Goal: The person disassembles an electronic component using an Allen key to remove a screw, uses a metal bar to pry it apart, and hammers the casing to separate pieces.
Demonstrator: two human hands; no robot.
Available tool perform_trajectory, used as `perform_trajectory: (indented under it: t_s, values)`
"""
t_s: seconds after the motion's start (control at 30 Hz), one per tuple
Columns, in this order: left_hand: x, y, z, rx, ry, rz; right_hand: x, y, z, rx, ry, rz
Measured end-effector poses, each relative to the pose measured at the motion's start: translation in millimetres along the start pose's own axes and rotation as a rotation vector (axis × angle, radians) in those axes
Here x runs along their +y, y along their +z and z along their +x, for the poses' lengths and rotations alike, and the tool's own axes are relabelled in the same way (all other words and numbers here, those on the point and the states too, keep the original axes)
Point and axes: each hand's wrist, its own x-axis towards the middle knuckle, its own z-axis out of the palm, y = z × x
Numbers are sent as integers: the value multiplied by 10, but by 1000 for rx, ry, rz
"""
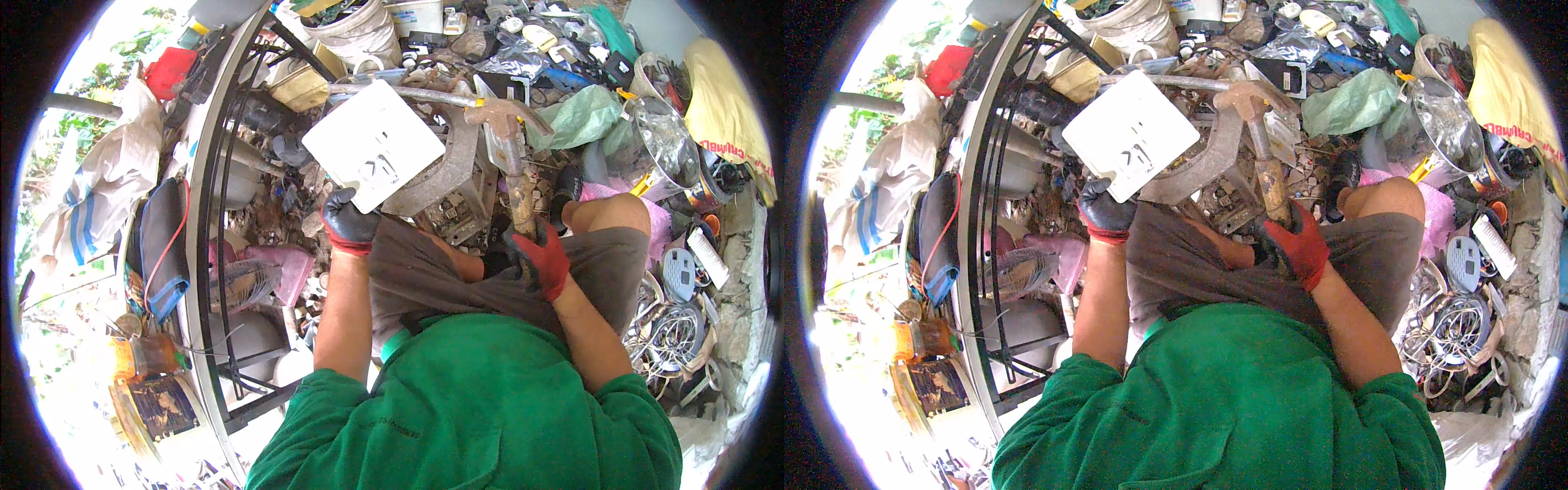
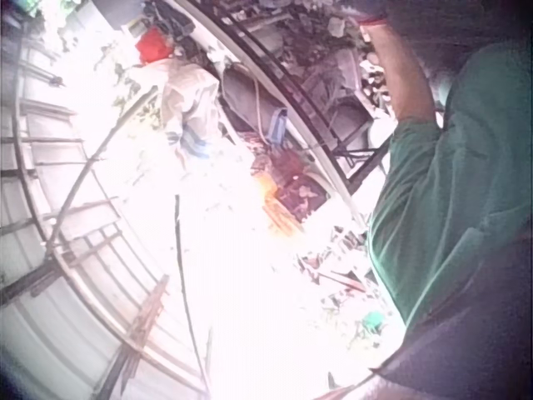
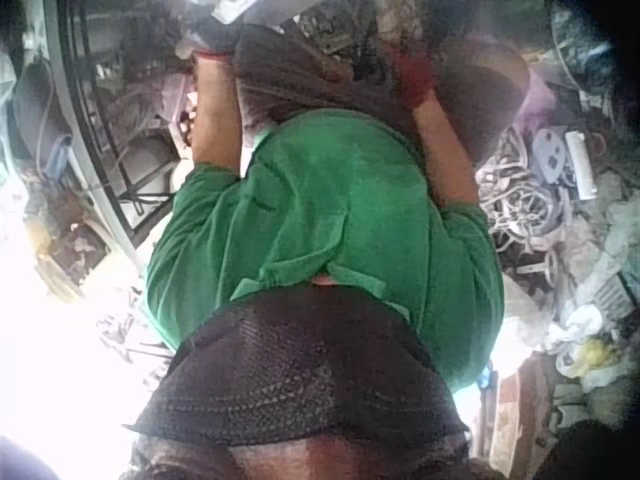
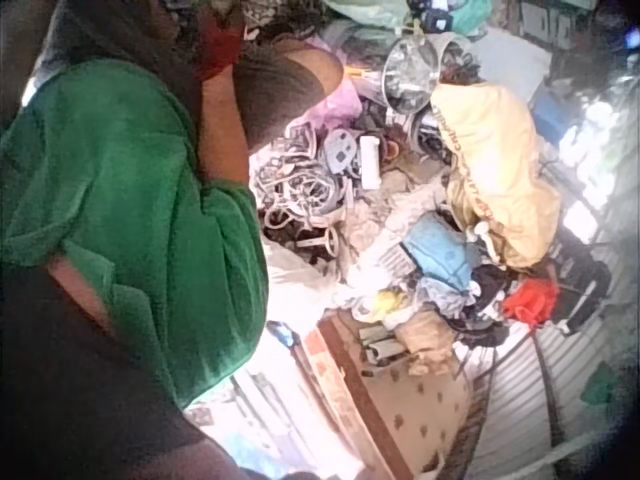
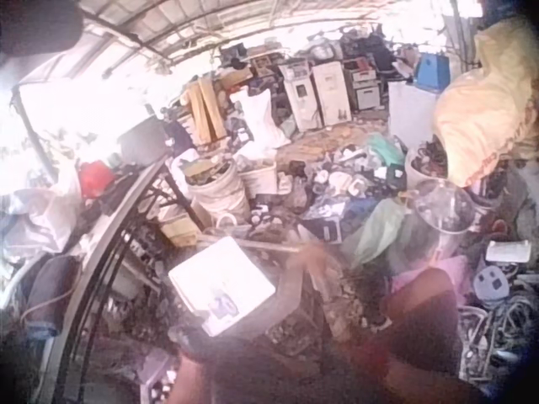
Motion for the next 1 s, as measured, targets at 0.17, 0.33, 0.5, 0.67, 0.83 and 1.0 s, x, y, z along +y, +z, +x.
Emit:
perform_trajectory:
  t_s: [0.17, 0.33, 0.5, 0.67, 0.83, 1.0]
  values:
    - [-26, -185, 40, 110, 30, 11, 44, 46, -10, -34, 55, 84]
    - [-56, -33, 72, 192, 36, 76, 11, 53, -17, 3, -16, -82]
    - [-100, -5, 68, 181, 52, 95, 3, 56, 32, -36, -2, 17]
    - [-146, 80, 71, 188, 91, 150, 50, 59, 21, 10, 47, 59]
    - [-149, 17, 102, 194, 75, 193, 189, 51, 57, 39, 9, 40]
    - [-270, 49, 133, 156, 201, 364, 275, -9, 101, -8, 6, -45]
